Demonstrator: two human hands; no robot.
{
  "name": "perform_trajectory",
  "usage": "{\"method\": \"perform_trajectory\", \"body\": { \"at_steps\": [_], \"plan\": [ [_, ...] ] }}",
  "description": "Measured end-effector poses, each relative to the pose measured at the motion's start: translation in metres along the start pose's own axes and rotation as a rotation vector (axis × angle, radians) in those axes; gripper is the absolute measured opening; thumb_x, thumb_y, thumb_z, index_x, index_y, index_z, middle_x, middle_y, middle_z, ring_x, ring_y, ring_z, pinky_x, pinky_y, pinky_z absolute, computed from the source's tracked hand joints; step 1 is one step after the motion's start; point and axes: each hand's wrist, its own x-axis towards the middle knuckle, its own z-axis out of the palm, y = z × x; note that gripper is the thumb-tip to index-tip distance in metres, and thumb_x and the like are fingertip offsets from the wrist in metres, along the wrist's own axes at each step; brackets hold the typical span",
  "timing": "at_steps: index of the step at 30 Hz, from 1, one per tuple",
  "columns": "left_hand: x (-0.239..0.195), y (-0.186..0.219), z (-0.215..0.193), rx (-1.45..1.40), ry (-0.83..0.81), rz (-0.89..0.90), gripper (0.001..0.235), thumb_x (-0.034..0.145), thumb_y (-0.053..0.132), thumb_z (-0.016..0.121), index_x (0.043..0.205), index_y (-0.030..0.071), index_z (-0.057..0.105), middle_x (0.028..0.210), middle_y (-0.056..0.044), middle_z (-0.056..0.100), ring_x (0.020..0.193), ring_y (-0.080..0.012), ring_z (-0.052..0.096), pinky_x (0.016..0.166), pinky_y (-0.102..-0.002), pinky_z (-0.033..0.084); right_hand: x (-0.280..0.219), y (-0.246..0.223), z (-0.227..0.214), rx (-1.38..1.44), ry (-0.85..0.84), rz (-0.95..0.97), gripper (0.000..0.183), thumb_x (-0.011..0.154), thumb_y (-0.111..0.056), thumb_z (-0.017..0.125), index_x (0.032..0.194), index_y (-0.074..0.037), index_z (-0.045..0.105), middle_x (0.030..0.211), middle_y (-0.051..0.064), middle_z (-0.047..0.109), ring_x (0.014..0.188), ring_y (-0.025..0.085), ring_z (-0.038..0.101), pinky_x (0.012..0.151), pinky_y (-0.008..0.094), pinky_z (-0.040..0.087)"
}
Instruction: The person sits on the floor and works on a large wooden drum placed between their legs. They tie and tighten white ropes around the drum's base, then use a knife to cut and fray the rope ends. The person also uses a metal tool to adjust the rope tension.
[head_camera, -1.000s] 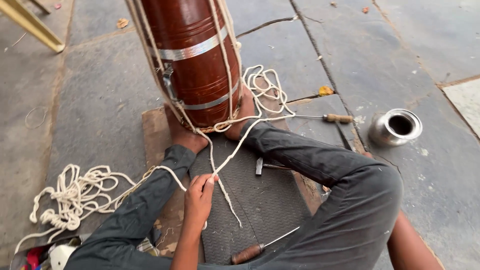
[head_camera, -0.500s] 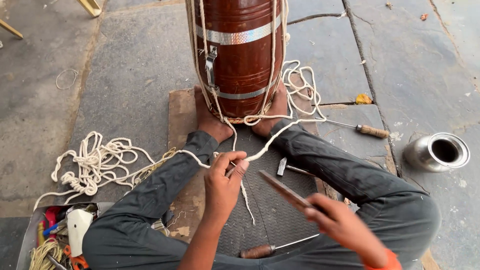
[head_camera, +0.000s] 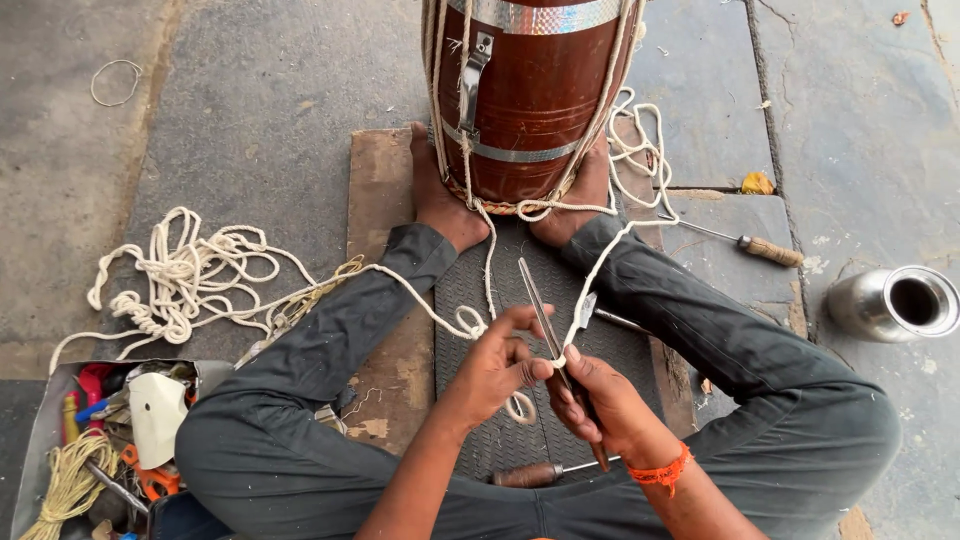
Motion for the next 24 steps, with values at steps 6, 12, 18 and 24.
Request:
{"method": "perform_trajectory", "body": {
  "at_steps": [6, 12, 18, 24],
  "plan": [
    [0.018, -0.022, 0.004, 0.608, 0.057, 0.118, 0.017, 0.098, 0.021, 0.07, 0.1, 0.004, 0.07, 0.094, -0.006, 0.067, 0.085, -0.0193, 0.069, 0.072, -0.034, 0.054, 0.008, 0.023, -0.008, 0.148, 0.118, 0.039, 0.062, 0.099, -0.06, 0.041, 0.075, -0.005, 0.055, 0.058, 0.005, 0.053, 0.034, 0.012, 0.042, 0.031, 0.024, 0.033],
    [0.021, -0.059, -0.017, 0.809, 0.09, 0.264, 0.011, 0.091, 0.003, 0.057, 0.099, 0.004, 0.065, 0.094, -0.008, 0.066, 0.086, -0.0262, 0.07, 0.072, -0.039, 0.054, 0.014, 0.03, -0.001, -0.186, 0.35, -0.009, 0.031, 0.102, -0.037, 0.058, 0.085, -0.012, 0.05, 0.059, -0.005, 0.039, 0.039, 0.006, 0.034, 0.034, 0.022, 0.026],
    [0.064, -0.082, -0.037, 1.254, 0.106, 0.456, 0.01, 0.096, 0.015, 0.065, 0.088, 0.01, 0.064, 0.08, -0.005, 0.064, 0.079, -0.0263, 0.065, 0.068, -0.044, 0.047, 0.017, 0.046, -0.013, -0.048, 0.476, -0.06, 0.041, 0.102, -0.044, 0.052, 0.074, -0.014, 0.045, 0.053, -0.005, 0.039, 0.036, 0.006, 0.032, 0.032, 0.023, 0.024],
    [0.097, 0.004, -0.12, 1.315, 0.524, 0.291, 0.008, 0.095, 0.011, 0.064, 0.092, 0.01, 0.071, 0.091, -0.011, 0.072, 0.084, -0.0326, 0.071, 0.071, -0.047, 0.054, -0.067, -0.046, -0.082, -0.794, 0.836, -0.391, 0.037, 0.103, -0.04, 0.056, 0.079, -0.014, 0.045, 0.062, -0.004, 0.04, 0.047, 0.009, 0.036, 0.041, 0.026, 0.027]
  ]
}}
